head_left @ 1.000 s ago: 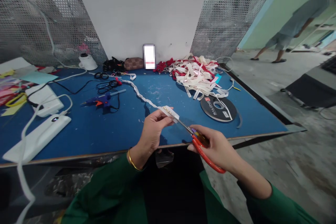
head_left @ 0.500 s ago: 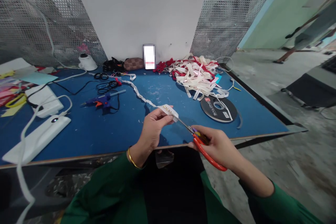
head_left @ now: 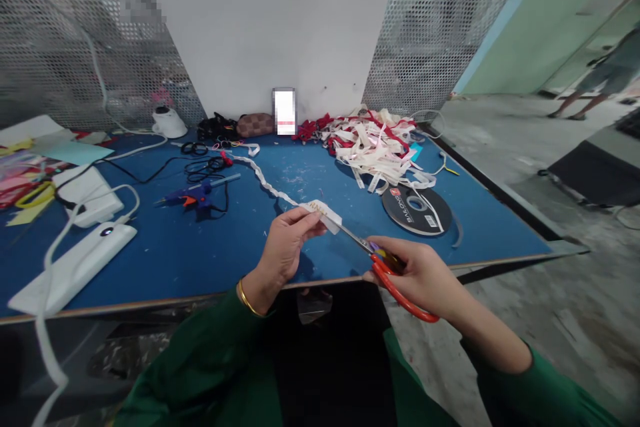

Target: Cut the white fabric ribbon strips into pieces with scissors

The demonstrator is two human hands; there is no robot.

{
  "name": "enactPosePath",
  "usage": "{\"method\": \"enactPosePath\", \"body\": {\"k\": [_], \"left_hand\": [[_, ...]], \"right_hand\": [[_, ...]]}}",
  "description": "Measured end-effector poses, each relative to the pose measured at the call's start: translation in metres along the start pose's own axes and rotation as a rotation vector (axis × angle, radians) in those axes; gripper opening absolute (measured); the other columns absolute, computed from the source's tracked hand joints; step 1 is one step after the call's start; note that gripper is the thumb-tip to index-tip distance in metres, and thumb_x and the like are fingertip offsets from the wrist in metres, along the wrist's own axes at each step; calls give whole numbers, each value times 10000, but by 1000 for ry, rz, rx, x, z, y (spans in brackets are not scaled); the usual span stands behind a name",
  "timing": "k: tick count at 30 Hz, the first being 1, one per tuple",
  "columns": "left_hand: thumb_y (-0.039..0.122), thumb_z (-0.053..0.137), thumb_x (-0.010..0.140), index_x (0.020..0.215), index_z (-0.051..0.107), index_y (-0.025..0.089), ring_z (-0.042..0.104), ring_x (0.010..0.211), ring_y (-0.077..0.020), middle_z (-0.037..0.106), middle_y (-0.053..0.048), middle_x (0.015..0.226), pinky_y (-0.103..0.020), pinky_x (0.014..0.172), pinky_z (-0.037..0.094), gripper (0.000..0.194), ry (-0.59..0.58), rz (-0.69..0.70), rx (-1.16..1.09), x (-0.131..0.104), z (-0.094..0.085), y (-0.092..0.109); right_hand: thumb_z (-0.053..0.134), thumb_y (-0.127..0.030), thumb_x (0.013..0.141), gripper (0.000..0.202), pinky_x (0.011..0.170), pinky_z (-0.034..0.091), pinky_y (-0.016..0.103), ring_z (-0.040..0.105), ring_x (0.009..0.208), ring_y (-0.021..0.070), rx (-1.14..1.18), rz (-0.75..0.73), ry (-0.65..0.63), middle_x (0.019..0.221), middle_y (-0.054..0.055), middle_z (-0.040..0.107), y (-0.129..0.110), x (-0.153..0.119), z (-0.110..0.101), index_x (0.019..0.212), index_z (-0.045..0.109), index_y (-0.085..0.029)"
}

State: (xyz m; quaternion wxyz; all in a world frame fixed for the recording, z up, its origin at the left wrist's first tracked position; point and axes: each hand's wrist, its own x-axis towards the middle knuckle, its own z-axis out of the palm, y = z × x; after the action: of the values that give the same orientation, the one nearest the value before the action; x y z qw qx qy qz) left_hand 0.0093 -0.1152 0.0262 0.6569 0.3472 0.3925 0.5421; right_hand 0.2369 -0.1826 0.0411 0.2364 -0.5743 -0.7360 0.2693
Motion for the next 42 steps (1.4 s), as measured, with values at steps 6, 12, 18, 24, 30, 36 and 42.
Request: {"method": "enactPosePath", "body": {"k": [6, 12, 18, 24, 30, 36, 42], "left_hand": [[250, 871, 614, 705, 783, 161, 660, 692, -145, 739, -45, 746, -302, 745, 556, 155, 44, 38, 76, 0, -1, -6], [238, 854, 642, 804, 812, 178, 672, 735, -148, 781, -66, 891, -285, 735, 554, 178, 16, 58, 92, -1, -1, -10], [222, 855, 647, 844, 820, 184, 678, 798, -155, 783, -82, 1042, -282, 741, 555, 203, 8, 65, 68, -3, 3, -8], [217, 847, 659, 786, 811, 183, 672, 770, -132, 781, -76, 1071, -262, 728, 552, 136, 13, 72, 63, -3, 2, -11], [233, 854, 679, 840, 817, 191, 677, 787, -137, 777, -71, 1088, -273, 748, 563, 171, -23, 80, 72, -1, -2, -17], [203, 856, 671, 1065, 795, 214, 680, 797, -145, 779, -32, 892, -285, 766, 571, 399, -46, 50, 37, -2, -2, -18], [193, 851, 666, 1115, 778, 207, 668, 761, -127, 767, -19, 845, -268, 748, 575, 455, -65, 53, 43, -2, -2, -17]], "right_hand": [[733, -515, 799, 553, 660, 538, 281, 661, 716, 182, 25, 30, -14, 920, 61, 753, -3, 1, 3, 1246, 705, -189], [732, -527, 800, 577, 663, 524, 302, 646, 708, 190, -33, 48, -33, 901, 63, 736, -8, 4, 1, 1265, 690, -189], [731, -487, 814, 513, 665, 526, 269, 658, 724, 184, 46, 51, -36, 905, 52, 744, -4, 2, 4, 1237, 707, -197], [694, -491, 854, 452, 580, 470, 225, 556, 645, 144, 94, 58, -58, 739, 0, 655, 1, -2, 8, 1198, 711, -199], [715, -500, 839, 475, 574, 451, 225, 531, 642, 138, 136, 77, -83, 737, -11, 633, -2, -1, 9, 1210, 694, -204], [733, -483, 818, 518, 635, 478, 255, 603, 703, 164, 137, 101, -93, 852, 26, 702, -9, 2, 7, 1242, 676, -191], [725, -490, 824, 529, 641, 480, 257, 608, 701, 163, 94, 100, -89, 836, 20, 706, -7, 2, 6, 1258, 678, -192]]}}
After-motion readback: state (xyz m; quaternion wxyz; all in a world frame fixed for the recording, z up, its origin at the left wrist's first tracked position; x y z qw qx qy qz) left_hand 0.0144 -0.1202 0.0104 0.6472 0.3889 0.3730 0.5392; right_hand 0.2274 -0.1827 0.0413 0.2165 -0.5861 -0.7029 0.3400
